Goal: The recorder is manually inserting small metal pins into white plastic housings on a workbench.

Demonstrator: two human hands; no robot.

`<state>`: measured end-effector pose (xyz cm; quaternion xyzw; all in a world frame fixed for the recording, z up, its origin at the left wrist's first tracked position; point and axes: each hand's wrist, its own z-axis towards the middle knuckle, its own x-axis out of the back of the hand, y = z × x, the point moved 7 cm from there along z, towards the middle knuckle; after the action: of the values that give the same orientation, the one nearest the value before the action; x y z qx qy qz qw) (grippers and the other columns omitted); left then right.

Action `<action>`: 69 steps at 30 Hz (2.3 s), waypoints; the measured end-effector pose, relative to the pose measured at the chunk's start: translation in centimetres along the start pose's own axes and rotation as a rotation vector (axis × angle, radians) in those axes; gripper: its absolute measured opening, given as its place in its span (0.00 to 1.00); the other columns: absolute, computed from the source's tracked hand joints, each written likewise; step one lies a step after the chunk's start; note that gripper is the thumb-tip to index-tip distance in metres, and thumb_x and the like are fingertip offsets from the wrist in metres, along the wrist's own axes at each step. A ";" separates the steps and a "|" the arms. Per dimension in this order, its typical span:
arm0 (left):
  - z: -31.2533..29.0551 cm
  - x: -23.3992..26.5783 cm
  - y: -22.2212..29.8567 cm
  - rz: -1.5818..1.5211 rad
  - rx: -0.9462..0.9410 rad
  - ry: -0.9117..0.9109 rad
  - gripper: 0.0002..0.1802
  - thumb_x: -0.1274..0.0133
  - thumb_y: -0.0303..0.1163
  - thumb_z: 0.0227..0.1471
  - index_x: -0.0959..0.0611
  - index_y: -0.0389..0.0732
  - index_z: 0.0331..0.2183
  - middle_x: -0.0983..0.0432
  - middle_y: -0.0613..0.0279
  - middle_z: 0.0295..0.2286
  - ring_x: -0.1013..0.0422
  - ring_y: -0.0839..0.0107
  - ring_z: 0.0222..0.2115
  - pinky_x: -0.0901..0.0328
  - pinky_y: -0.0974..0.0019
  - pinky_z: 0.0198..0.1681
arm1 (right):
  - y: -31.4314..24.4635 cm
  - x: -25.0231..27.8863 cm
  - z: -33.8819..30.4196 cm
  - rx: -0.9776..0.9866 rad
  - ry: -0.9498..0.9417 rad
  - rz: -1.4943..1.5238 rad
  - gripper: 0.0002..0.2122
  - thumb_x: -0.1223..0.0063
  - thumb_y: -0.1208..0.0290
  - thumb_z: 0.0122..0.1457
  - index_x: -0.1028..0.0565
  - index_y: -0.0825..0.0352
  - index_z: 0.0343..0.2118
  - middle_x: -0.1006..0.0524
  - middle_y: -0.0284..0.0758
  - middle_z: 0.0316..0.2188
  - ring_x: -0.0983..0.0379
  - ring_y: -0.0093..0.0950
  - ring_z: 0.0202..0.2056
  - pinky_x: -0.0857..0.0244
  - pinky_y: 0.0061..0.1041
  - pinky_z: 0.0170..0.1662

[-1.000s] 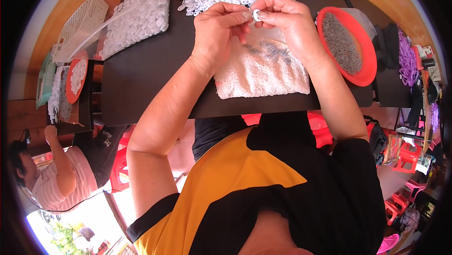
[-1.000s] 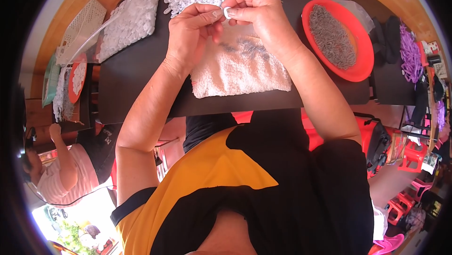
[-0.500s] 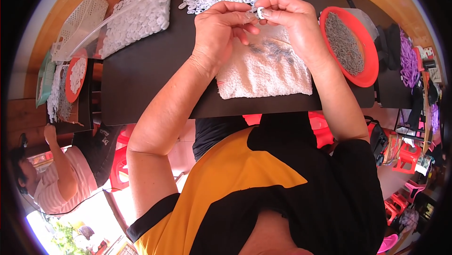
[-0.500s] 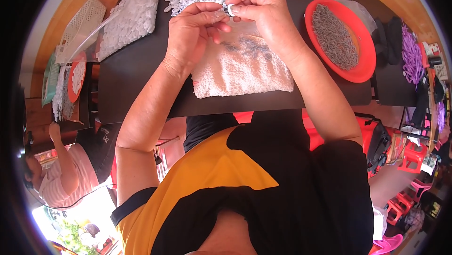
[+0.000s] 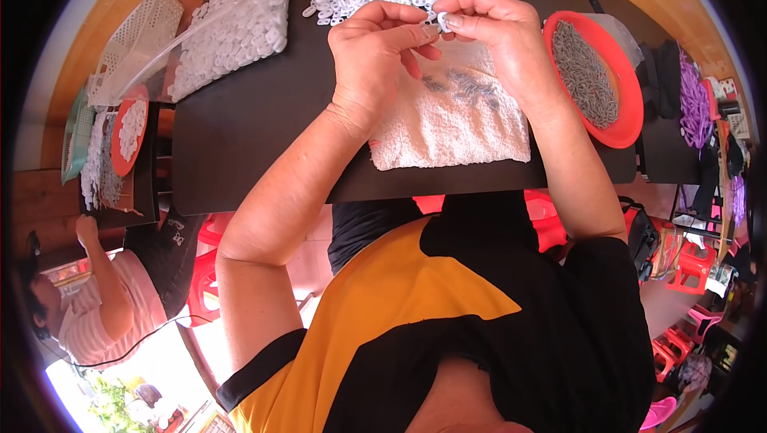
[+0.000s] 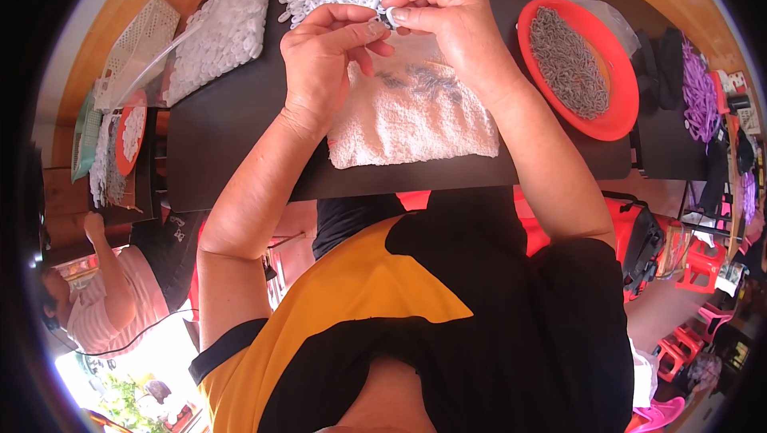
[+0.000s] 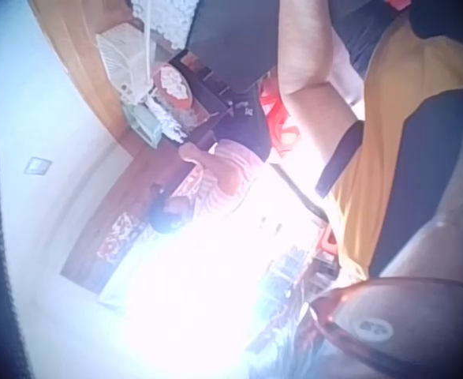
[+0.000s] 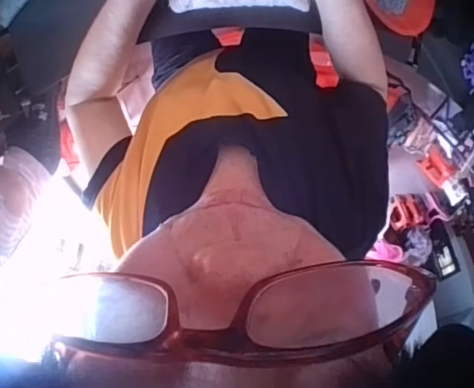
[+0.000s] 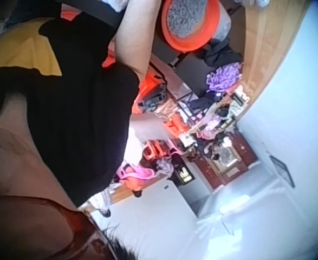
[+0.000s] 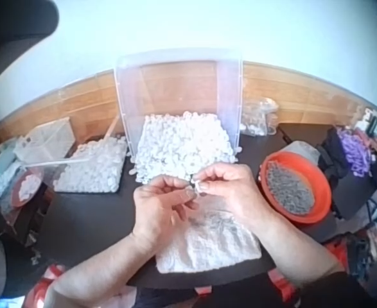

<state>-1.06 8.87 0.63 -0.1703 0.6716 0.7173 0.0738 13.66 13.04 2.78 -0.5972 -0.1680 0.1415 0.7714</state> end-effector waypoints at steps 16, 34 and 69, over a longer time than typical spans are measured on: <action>-0.9 -1.5 1.1 0.106 -0.130 -0.125 0.11 0.42 0.15 0.47 0.22 0.30 0.36 0.22 0.56 0.28 0.24 0.71 0.26 0.34 0.74 0.22 | 1.0 0.3 0.4 -0.153 -0.118 0.229 0.07 0.45 0.73 0.56 0.22 0.72 0.34 0.21 0.34 0.27 0.25 0.22 0.28 0.32 0.21 0.36; -0.5 -1.5 1.3 0.079 -0.056 -0.180 0.13 0.39 0.14 0.43 0.19 0.31 0.35 0.23 0.62 0.25 0.29 0.80 0.20 0.37 0.78 0.17 | 0.0 0.2 -0.2 -0.160 -0.174 0.075 0.08 0.45 0.67 0.56 0.22 0.67 0.28 0.23 0.29 0.23 0.27 0.19 0.25 0.37 0.17 0.33; -3.3 -3.0 3.7 0.305 -0.452 -0.327 0.13 0.37 0.22 0.47 0.21 0.33 0.37 0.22 0.64 0.30 0.27 0.79 0.30 0.32 0.76 0.34 | -0.9 -0.8 -1.6 -0.285 -0.291 0.306 0.09 0.45 0.68 0.57 0.23 0.70 0.29 0.23 0.31 0.21 0.27 0.21 0.19 0.40 0.15 0.25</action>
<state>0.96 5.65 4.97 0.0378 0.4921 0.8691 0.0324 13.66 11.14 3.20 -0.6919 -0.2034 0.3160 0.6165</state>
